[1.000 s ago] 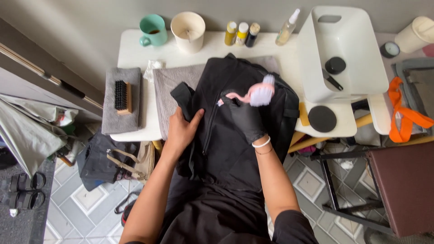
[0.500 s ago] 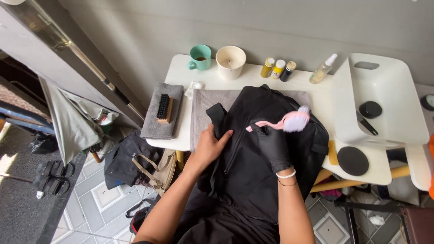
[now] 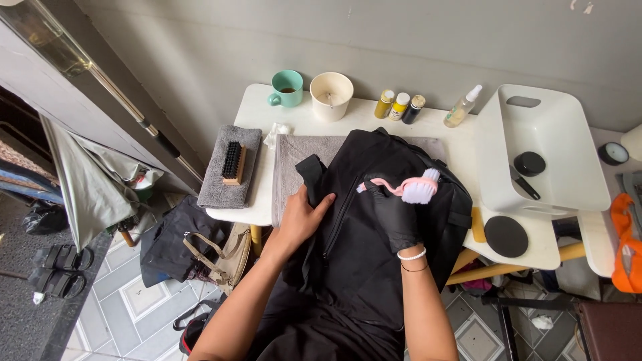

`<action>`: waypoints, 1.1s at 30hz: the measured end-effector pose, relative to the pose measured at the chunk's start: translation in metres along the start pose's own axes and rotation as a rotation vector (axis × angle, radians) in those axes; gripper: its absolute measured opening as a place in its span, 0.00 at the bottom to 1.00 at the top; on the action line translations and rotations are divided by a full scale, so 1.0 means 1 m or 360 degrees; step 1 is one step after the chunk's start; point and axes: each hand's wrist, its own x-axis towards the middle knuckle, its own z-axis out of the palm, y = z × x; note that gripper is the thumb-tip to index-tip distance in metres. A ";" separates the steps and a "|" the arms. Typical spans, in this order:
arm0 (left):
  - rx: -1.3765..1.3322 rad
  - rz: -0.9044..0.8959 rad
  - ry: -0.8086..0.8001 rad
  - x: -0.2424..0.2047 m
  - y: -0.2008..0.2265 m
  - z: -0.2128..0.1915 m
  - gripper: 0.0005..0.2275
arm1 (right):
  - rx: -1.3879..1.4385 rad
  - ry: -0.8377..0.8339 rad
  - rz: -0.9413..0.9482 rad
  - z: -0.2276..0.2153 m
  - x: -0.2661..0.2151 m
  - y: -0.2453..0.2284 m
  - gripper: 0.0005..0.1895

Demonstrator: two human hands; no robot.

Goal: Scrubbing a black bag with a small pink brush to clean it.

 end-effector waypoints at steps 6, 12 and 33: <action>-0.0018 0.0007 0.0030 -0.006 0.006 0.000 0.19 | -0.0110 0.0034 0.0106 -0.008 -0.005 0.009 0.11; -0.0002 0.0044 0.0024 -0.004 -0.004 0.004 0.19 | -0.0199 0.0113 0.0214 0.001 0.010 0.016 0.13; 0.0014 0.0064 0.0060 0.000 -0.014 0.005 0.19 | -0.0205 0.0077 -0.0250 0.008 0.001 -0.001 0.15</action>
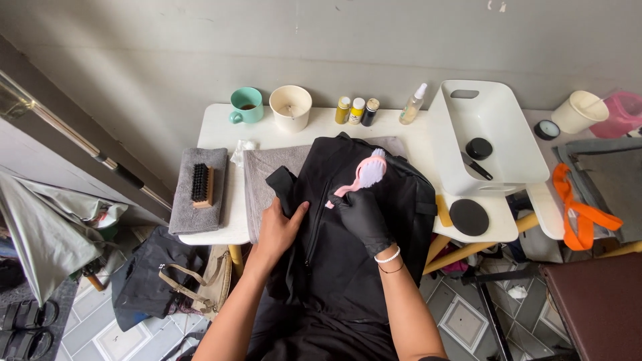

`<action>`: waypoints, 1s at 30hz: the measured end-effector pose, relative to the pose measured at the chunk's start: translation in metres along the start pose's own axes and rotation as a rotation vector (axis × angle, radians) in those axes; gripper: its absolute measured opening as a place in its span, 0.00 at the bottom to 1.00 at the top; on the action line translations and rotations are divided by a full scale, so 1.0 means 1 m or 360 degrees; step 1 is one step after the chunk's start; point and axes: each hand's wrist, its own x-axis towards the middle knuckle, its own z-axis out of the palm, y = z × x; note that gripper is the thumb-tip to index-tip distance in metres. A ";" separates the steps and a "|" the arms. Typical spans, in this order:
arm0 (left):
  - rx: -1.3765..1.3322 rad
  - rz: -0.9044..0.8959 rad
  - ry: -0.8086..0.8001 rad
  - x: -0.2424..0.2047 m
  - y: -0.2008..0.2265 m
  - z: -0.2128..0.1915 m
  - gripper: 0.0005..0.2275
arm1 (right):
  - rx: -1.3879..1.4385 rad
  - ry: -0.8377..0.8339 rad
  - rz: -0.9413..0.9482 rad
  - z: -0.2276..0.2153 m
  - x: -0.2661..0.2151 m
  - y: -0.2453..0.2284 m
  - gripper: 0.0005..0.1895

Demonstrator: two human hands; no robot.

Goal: Scrubbing a black bag with a small pink brush to clean it.

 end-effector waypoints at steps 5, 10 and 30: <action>-0.0012 -0.0019 -0.0040 0.000 0.004 -0.001 0.19 | -0.0303 0.0445 -0.0181 0.050 -0.007 0.077 0.17; -0.0053 -0.0009 -0.0066 0.005 0.029 -0.011 0.18 | 0.0005 0.0143 0.0082 0.001 -0.001 -0.007 0.19; -0.0038 0.0019 -0.0062 0.000 0.023 -0.007 0.19 | -0.0781 0.0875 -0.0268 0.036 0.003 0.059 0.18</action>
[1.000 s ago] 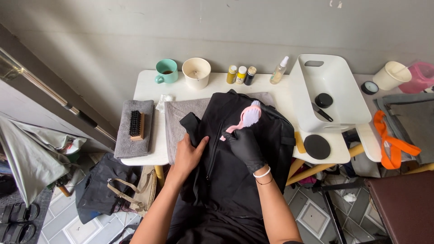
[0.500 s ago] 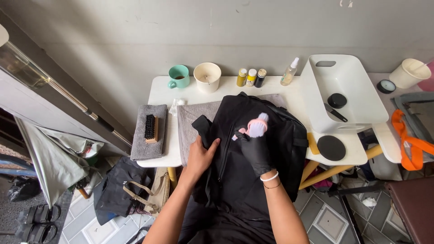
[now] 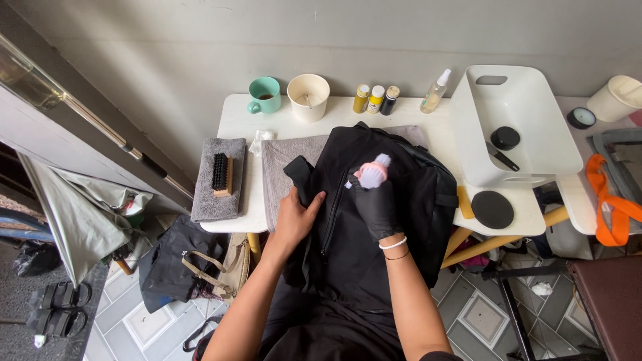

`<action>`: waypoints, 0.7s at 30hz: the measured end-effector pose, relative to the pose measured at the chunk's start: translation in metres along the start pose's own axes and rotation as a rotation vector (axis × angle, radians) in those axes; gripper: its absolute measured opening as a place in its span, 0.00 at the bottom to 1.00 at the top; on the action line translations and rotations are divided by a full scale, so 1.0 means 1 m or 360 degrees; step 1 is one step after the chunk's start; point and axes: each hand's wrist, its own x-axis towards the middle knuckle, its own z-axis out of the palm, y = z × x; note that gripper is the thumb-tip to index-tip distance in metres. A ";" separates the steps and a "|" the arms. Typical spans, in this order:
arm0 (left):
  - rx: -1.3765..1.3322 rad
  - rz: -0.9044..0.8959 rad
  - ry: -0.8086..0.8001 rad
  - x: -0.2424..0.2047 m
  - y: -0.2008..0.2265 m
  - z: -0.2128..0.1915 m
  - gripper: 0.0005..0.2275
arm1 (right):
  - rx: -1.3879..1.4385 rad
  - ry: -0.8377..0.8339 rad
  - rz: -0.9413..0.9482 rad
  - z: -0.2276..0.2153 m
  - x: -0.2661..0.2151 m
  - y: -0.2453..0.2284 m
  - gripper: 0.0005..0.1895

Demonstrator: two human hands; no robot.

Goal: Scrubbing a black bag with a small pink brush to clean it.

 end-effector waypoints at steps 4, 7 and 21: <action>-0.0002 -0.0050 -0.0009 -0.002 0.001 0.000 0.19 | 0.0385 -0.0500 0.0356 -0.022 0.011 -0.024 0.19; -0.0006 -0.0050 -0.0016 -0.004 -0.002 -0.001 0.18 | 0.0392 -0.0666 0.0411 -0.023 -0.015 -0.024 0.20; 0.0006 -0.0054 0.0001 -0.002 -0.010 0.003 0.18 | 0.0452 -0.0668 0.0539 0.051 -0.025 0.030 0.10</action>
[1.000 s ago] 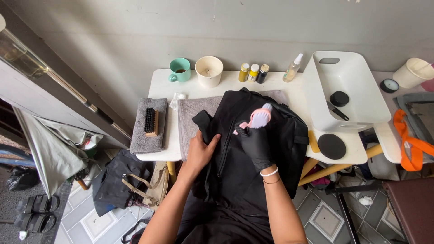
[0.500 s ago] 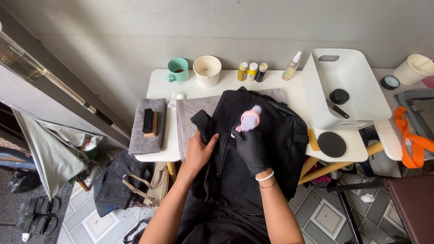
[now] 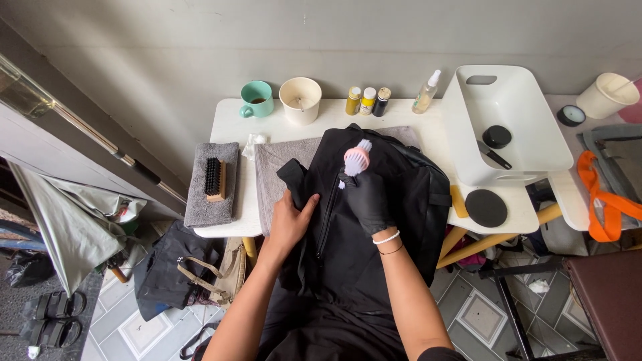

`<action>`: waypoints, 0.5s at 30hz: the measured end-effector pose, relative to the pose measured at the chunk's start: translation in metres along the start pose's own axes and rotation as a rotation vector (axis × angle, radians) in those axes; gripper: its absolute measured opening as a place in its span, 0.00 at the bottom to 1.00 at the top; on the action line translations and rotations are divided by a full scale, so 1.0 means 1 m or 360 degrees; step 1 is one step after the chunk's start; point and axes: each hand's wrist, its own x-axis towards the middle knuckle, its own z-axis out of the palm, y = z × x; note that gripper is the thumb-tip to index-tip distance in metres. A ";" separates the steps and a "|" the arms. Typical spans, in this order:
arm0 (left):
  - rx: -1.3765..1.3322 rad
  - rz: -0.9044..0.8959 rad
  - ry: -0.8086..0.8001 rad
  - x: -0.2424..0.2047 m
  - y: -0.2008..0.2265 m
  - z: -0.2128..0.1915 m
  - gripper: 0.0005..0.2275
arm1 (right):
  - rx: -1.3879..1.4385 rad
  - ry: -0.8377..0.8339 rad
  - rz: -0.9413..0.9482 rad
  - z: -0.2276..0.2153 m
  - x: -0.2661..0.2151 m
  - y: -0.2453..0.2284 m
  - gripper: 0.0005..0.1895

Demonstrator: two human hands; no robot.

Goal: Scrubbing a black bag with a small pink brush to clean it.

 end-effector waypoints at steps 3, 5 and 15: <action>0.0004 0.0004 0.0001 -0.001 -0.001 0.001 0.18 | 0.0051 0.0103 0.0021 -0.003 -0.012 -0.015 0.10; 0.0023 0.0012 0.0007 -0.001 -0.009 0.003 0.18 | 0.0124 0.0253 0.0053 -0.002 -0.029 -0.025 0.11; 0.0032 0.0050 0.0019 0.000 -0.007 0.003 0.17 | -0.2080 0.1330 -0.1146 0.005 -0.098 -0.026 0.33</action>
